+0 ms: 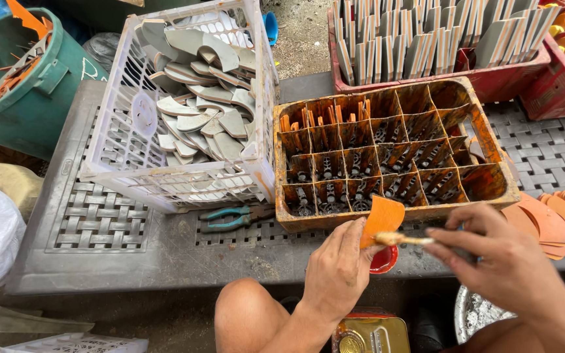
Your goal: The person paints the edges of slipper soles using a brush dipped in red paint. They handle multiple slipper soles one at a time, applying paint to the curved edges and placing them into a compartmentalized tray to dry.
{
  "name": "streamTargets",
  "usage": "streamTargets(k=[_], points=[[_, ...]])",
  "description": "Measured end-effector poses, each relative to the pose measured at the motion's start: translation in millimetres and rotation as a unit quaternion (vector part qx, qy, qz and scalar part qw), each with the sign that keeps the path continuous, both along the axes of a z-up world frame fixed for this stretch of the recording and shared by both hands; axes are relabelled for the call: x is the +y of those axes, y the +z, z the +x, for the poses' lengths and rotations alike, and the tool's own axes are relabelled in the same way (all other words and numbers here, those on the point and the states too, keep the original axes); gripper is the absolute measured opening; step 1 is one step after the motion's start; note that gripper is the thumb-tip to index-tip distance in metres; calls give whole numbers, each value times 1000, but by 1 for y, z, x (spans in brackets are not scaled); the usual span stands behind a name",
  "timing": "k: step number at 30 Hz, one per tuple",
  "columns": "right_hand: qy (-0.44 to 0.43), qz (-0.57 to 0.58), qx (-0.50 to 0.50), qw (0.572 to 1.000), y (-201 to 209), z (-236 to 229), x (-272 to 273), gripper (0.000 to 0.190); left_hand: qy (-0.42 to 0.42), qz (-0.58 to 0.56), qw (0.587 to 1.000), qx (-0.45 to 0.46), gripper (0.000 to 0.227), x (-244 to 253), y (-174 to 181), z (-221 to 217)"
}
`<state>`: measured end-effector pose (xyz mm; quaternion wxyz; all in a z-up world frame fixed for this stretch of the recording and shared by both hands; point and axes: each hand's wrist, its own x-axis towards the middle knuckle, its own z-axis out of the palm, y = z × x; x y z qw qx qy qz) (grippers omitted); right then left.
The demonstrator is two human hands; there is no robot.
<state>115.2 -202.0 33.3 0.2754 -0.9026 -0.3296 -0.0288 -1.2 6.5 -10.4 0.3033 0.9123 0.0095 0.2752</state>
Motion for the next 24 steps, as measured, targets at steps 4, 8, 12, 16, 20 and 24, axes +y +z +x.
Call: streamTargets(k=[4,8,12,16,20,24], points=[[-26,59,-91,994,-1,3,-2,24,8,-26,1000,2,47,-3,4,0],[34,54,8,998,-4,5,0,23,11,-16,1000,12,48,0,10,2],[-47,68,-36,996,-3,0,-3,20,1,-43,999,13,47,-2,12,-2],[61,124,38,990,0,7,2,24,-6,-13,1000,-19,44,-1,17,2],[-40,93,-11,995,-4,7,-2,20,-10,12,1000,-27,45,-1,14,-1],[-31,137,9,990,-5,15,-8,24,-13,3,999,-35,45,-1,13,2]])
